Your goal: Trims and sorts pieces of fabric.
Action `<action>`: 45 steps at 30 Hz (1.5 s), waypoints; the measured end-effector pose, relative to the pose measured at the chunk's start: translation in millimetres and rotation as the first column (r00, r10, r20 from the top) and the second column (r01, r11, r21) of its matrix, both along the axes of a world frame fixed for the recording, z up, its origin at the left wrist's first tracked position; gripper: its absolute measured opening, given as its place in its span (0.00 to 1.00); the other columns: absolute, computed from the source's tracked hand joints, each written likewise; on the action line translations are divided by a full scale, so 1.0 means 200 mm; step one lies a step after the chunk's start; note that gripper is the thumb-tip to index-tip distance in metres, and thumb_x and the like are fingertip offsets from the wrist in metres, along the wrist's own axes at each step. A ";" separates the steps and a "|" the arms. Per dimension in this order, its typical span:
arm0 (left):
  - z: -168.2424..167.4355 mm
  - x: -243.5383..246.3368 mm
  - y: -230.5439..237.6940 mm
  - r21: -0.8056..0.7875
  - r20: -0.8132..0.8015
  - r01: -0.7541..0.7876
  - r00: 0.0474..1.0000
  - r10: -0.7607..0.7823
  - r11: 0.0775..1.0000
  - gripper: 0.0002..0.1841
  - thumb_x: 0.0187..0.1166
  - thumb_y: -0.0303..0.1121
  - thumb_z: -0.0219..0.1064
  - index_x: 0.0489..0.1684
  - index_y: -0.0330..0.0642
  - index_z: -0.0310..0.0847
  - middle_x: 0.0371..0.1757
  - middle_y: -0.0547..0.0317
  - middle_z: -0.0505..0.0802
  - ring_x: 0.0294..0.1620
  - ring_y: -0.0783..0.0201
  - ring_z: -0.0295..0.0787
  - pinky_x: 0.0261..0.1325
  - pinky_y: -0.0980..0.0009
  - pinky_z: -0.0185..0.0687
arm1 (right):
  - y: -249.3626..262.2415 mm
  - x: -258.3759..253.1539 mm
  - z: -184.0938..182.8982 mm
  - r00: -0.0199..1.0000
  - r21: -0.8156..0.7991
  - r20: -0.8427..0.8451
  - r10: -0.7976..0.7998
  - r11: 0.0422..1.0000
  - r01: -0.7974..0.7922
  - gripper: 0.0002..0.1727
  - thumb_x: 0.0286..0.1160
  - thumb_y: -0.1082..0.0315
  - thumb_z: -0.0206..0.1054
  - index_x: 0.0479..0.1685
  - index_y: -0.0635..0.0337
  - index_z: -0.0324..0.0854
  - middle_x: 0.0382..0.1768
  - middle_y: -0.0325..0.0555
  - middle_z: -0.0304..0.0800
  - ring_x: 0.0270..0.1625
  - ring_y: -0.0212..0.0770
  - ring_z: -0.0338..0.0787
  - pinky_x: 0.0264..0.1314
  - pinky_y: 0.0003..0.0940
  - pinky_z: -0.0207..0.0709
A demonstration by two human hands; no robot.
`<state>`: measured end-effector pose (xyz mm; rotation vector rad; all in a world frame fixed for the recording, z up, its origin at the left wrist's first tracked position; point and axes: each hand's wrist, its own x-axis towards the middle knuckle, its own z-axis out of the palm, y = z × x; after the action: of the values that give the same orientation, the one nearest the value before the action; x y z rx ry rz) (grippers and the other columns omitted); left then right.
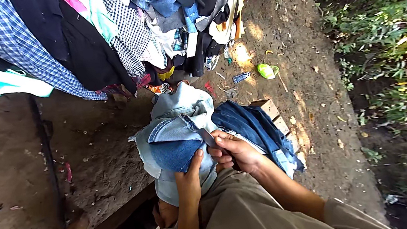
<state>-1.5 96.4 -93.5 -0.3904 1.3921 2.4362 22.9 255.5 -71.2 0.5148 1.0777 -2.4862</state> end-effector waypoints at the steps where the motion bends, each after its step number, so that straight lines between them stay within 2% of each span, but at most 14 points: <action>1: 0.01 0.00 0.00 -0.007 0.015 -0.005 1.000 0.005 1.000 0.15 0.68 0.17 0.69 0.53 0.33 0.79 0.43 0.61 0.95 0.50 0.70 0.93 0.61 0.69 0.89 | 0.01 0.00 -0.01 1.000 -0.027 -0.009 0.017 0.999 -0.017 0.09 0.84 0.53 0.64 0.52 0.44 0.79 0.28 0.32 0.82 0.19 0.22 0.75 0.18 0.14 0.67; 5: 0.02 -0.01 0.00 -0.053 0.046 -0.023 0.999 0.026 0.998 0.15 0.70 0.18 0.68 0.54 0.33 0.77 0.44 0.63 0.94 0.50 0.73 0.92 0.61 0.72 0.89 | 0.07 0.00 -0.03 0.985 0.036 -0.161 0.059 0.998 -0.054 0.34 0.76 0.39 0.68 0.77 0.46 0.73 0.35 0.27 0.82 0.23 0.19 0.75 0.22 0.13 0.67; 7: 0.02 -0.02 0.00 -0.078 0.030 -0.023 0.999 0.026 0.997 0.16 0.69 0.18 0.69 0.55 0.33 0.77 0.44 0.64 0.95 0.50 0.74 0.92 0.61 0.73 0.89 | 0.10 0.00 -0.04 0.978 0.088 -0.208 0.025 0.996 -0.006 0.39 0.75 0.44 0.71 0.83 0.53 0.69 0.41 0.28 0.84 0.26 0.19 0.76 0.25 0.14 0.70; 10: 0.01 -0.04 0.00 -0.142 -0.046 -0.016 0.999 0.010 0.990 0.21 0.63 0.17 0.74 0.57 0.31 0.77 0.45 0.64 0.95 0.50 0.74 0.92 0.60 0.74 0.89 | 0.11 -0.04 0.00 0.990 0.255 -0.132 -0.056 0.963 0.089 0.19 0.82 0.61 0.55 0.63 0.57 0.83 0.34 0.29 0.83 0.25 0.23 0.79 0.25 0.18 0.74; 13: 0.00 -0.04 0.01 -0.205 -0.130 -0.024 0.992 -0.003 0.978 0.24 0.61 0.17 0.76 0.58 0.29 0.77 0.47 0.63 0.94 0.53 0.74 0.92 0.63 0.73 0.88 | 0.11 -0.11 0.03 0.988 0.494 -0.154 0.008 0.867 0.070 0.20 0.89 0.59 0.48 0.51 0.56 0.87 0.25 0.23 0.79 0.20 0.17 0.72 0.21 0.13 0.65; 17: -0.02 -0.01 0.00 -0.280 -0.176 0.009 0.983 -0.061 0.960 0.23 0.60 0.19 0.78 0.56 0.27 0.78 0.46 0.64 0.95 0.52 0.77 0.91 0.62 0.76 0.87 | 0.13 -0.31 0.04 0.954 0.902 -0.169 0.248 0.428 0.048 0.21 0.75 0.44 0.66 0.41 0.54 0.88 0.30 0.29 0.86 0.34 0.23 0.82 0.41 0.29 0.78; 20: -0.05 0.00 -0.02 -0.372 -0.207 0.021 0.973 -0.105 0.928 0.24 0.62 0.21 0.79 0.57 0.23 0.78 0.48 0.60 0.94 0.53 0.80 0.90 0.63 0.79 0.86 | 0.08 -0.44 0.07 0.922 0.995 -0.039 0.386 0.099 0.001 0.35 0.56 0.29 0.74 0.37 0.56 0.87 0.29 0.43 0.87 0.33 0.44 0.87 0.37 0.55 0.78; 22: -0.07 -0.02 -0.04 -0.441 -0.230 0.052 0.959 -0.169 0.896 0.25 0.62 0.22 0.79 0.57 0.20 0.78 0.49 0.57 0.94 0.54 0.81 0.89 0.63 0.80 0.85 | 0.03 -0.48 0.07 0.880 0.999 0.026 0.473 -0.030 -0.013 0.35 0.57 0.31 0.74 0.41 0.57 0.87 0.36 0.47 0.88 0.37 0.50 0.88 0.36 0.58 0.78; 26: -0.06 -0.13 -0.12 -0.547 -0.223 0.187 0.907 -0.357 0.816 0.25 0.64 0.26 0.80 0.59 0.22 0.80 0.51 0.53 0.93 0.55 0.80 0.89 0.64 0.80 0.83 | 0.05 -0.56 0.05 0.812 0.990 0.011 0.583 0.105 -0.089 0.17 0.70 0.53 0.72 0.36 0.62 0.86 0.32 0.50 0.86 0.36 0.50 0.86 0.38 0.58 0.75; 29: 0.02 -0.24 -0.13 -0.434 -0.322 0.191 0.880 -0.350 0.880 0.25 0.65 0.23 0.79 0.61 0.24 0.77 0.50 0.59 0.94 0.55 0.80 0.90 0.64 0.79 0.86 | 0.13 -0.54 0.10 0.846 0.933 -0.335 0.415 0.269 0.238 0.11 0.69 0.61 0.73 0.30 0.61 0.86 0.26 0.43 0.85 0.28 0.37 0.83 0.31 0.41 0.78; 36: 0.22 -0.26 0.02 -0.125 -0.562 0.212 0.790 -0.245 0.969 0.12 0.73 0.25 0.73 0.53 0.42 0.85 0.47 0.75 0.96 0.52 0.78 0.92 0.62 0.74 0.89 | 0.14 -0.43 0.47 0.552 0.618 -0.745 0.374 0.076 0.783 0.05 0.74 0.69 0.69 0.39 0.60 0.80 0.42 0.40 0.82 0.43 0.25 0.83 0.45 0.19 0.79; 39: 0.12 -0.26 0.03 -0.198 -0.439 0.176 0.863 -0.248 0.964 0.12 0.72 0.21 0.72 0.51 0.34 0.84 0.45 0.70 0.95 0.51 0.79 0.91 0.61 0.76 0.88 | 0.11 -0.47 0.30 0.701 0.742 -0.651 0.291 0.050 0.668 0.07 0.73 0.66 0.72 0.40 0.61 0.83 0.36 0.42 0.85 0.35 0.30 0.85 0.36 0.29 0.82; 42: -0.03 -0.21 0.01 -0.296 -0.141 0.163 0.967 -0.212 0.941 0.17 0.68 0.19 0.73 0.56 0.25 0.80 0.45 0.61 0.93 0.50 0.78 0.90 0.60 0.77 0.86 | 0.10 -0.54 -0.07 0.933 0.957 -0.274 0.232 0.159 0.242 0.15 0.78 0.56 0.70 0.41 0.62 0.85 0.28 0.46 0.86 0.31 0.42 0.86 0.37 0.48 0.81; 45: -0.07 -0.17 -0.01 -0.265 -0.051 0.113 0.990 -0.131 0.958 0.20 0.66 0.17 0.72 0.58 0.26 0.77 0.45 0.61 0.93 0.50 0.78 0.90 0.59 0.77 0.87 | 0.07 -0.54 -0.20 0.960 0.954 -0.182 0.211 0.274 0.121 0.17 0.80 0.52 0.67 0.38 0.59 0.84 0.24 0.39 0.81 0.28 0.34 0.81 0.36 0.39 0.76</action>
<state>-35.5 93.8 -107.2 -0.2734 1.7213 2.1919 -85.8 268.9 -112.0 0.3914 2.6988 -1.5104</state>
